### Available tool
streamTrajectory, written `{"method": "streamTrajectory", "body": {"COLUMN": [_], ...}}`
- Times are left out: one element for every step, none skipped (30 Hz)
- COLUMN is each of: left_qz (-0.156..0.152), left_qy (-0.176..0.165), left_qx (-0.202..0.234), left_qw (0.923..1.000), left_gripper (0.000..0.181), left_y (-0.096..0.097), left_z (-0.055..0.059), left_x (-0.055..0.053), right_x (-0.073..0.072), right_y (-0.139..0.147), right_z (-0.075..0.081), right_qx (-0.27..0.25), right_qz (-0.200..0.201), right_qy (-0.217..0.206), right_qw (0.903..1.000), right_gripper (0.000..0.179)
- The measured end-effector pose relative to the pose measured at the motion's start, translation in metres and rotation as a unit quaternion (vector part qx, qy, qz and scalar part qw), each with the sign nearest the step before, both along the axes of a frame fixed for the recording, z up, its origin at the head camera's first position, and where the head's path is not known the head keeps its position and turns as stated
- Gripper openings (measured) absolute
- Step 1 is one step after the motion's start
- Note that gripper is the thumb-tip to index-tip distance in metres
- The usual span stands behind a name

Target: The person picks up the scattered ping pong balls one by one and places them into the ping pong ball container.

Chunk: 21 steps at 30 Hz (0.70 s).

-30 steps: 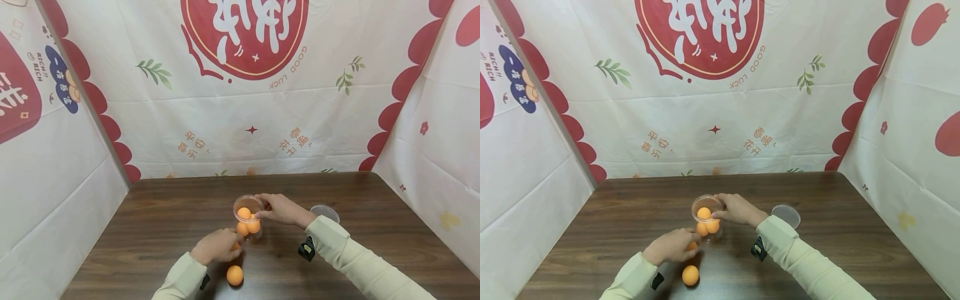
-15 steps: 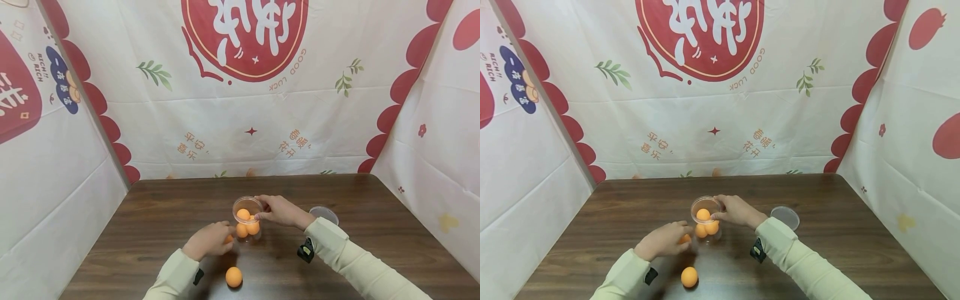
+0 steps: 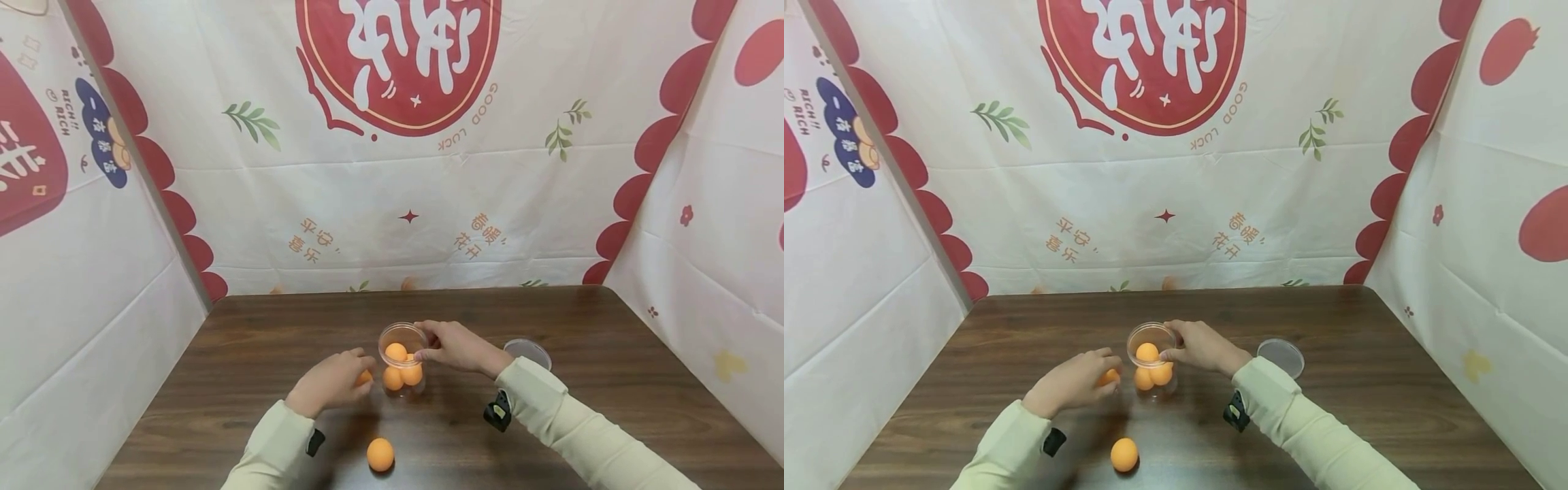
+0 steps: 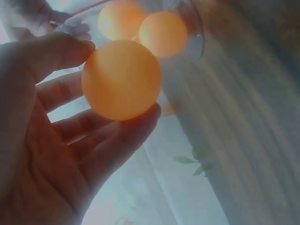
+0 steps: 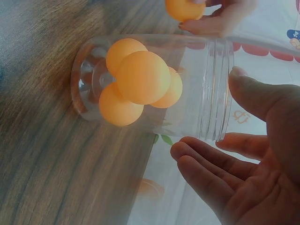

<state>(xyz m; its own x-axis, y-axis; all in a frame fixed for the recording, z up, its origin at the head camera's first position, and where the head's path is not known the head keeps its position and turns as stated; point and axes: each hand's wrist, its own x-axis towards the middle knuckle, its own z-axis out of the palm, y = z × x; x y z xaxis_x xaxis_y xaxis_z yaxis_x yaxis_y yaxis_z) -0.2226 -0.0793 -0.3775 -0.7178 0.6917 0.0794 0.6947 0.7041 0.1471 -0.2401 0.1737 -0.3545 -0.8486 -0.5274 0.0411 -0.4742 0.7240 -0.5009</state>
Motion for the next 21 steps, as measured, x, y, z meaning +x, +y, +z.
{"method": "streamTrajectory", "body": {"left_qz": [0.000, 0.001, 0.003, 0.007, 0.011, 0.015, 0.017, 0.020, 0.022, 0.022, 0.021, 0.020, 0.018, 0.017, 0.013, 0.011, 0.009, 0.007, 0.006, 0.005, 0.004], "left_qy": [0.004, 0.008, 0.012, 0.013, 0.015, 0.015, 0.014, 0.015, 0.018, 0.021, 0.026, 0.031, 0.039, 0.049, 0.059, 0.068, 0.078, 0.088, 0.098, 0.106, 0.114], "left_qx": [0.004, 0.007, 0.010, 0.012, 0.015, 0.018, 0.020, 0.020, 0.021, 0.021, 0.021, 0.020, 0.019, 0.018, 0.019, 0.021, 0.024, 0.028, 0.032, 0.037, 0.043], "left_qw": [1.0000, 0.9999, 0.9999, 0.9998, 0.9997, 0.9996, 0.9996, 0.9995, 0.9994, 0.9993, 0.9992, 0.9991, 0.9989, 0.9985, 0.9980, 0.9974, 0.9967, 0.9957, 0.9946, 0.9937, 0.9926], "left_gripper": [0.016, 0.016, 0.016, 0.016, 0.016, 0.017, 0.018, 0.018, 0.018, 0.017, 0.016, 0.015, 0.014, 0.013, 0.012, 0.010, 0.010, 0.009, 0.009, 0.009, 0.010], "left_y": [-0.001, -0.001, -0.002, -0.002, -0.003, -0.003, -0.004, -0.004, -0.004, -0.005, -0.005, -0.005, -0.005, -0.005, -0.005, -0.005, -0.004, -0.004, -0.004, -0.003, -0.003], "left_z": [0.001, 0.002, 0.004, 0.005, 0.006, 0.008, 0.009, 0.011, 0.012, 0.013, 0.015, 0.015, 0.016, 0.016, 0.017, 0.017, 0.017, 0.017, 0.017, 0.017, 0.018], "left_x": [0.000, -0.001, -0.001, -0.002, -0.002, -0.003, -0.003, -0.003, -0.004, -0.004, -0.004, -0.005, -0.005, -0.006, -0.006, -0.007, -0.007, -0.008, -0.009, -0.009, -0.009], "right_x": [0.000, 0.000, 0.000, 0.000, 0.000, 0.000, 0.000, 0.000, 0.000, 0.000, 0.000, 0.000, 0.000, 0.000, 0.000, 0.000, 0.000, 0.000, -0.001, -0.001, -0.001], "right_y": [0.000, 0.001, 0.001, 0.001, 0.001, 0.001, 0.001, 0.001, 0.001, 0.001, 0.001, 0.002, 0.002, 0.002, 0.002, 0.002, 0.002, 0.002, 0.001, 0.001, 0.001], "right_z": [0.000, -0.001, -0.001, -0.001, -0.002, -0.002, -0.002, -0.002, -0.002, -0.002, -0.002, -0.003, -0.003, -0.003, -0.003, -0.003, -0.003, -0.003, -0.003, -0.003, -0.003], "right_qx": [0.001, 0.002, 0.002, 0.003, 0.003, 0.003, 0.003, 0.002, 0.001, 0.000, 0.000, 0.000, -0.001, -0.002, -0.001, -0.001, -0.002, -0.002, -0.003, -0.004, -0.004], "right_qz": [0.000, 0.002, 0.003, 0.005, 0.006, 0.007, 0.007, 0.008, 0.007, 0.007, 0.006, 0.006, 0.006, 0.005, 0.004, 0.003, 0.003, 0.003, 0.002, 0.002, 0.001], "right_qy": [0.001, 0.003, 0.005, 0.007, 0.010, 0.012, 0.012, 0.012, 0.011, 0.011, 0.010, 0.009, 0.007, 0.005, 0.003, 0.001, 0.000, -0.001, -0.002, -0.002, -0.002], "right_qw": [1.0000, 1.0000, 1.0000, 1.0000, 0.9999, 0.9999, 0.9999, 0.9999, 0.9999, 0.9999, 0.9999, 0.9999, 1.0000, 1.0000, 1.0000, 1.0000, 1.0000, 1.0000, 1.0000, 1.0000, 1.0000], "right_gripper": [0.063, 0.063, 0.063, 0.063, 0.063, 0.063, 0.063, 0.062, 0.062, 0.062, 0.062, 0.062, 0.062, 0.062, 0.062, 0.063, 0.063, 0.063, 0.063, 0.063, 0.063]}}
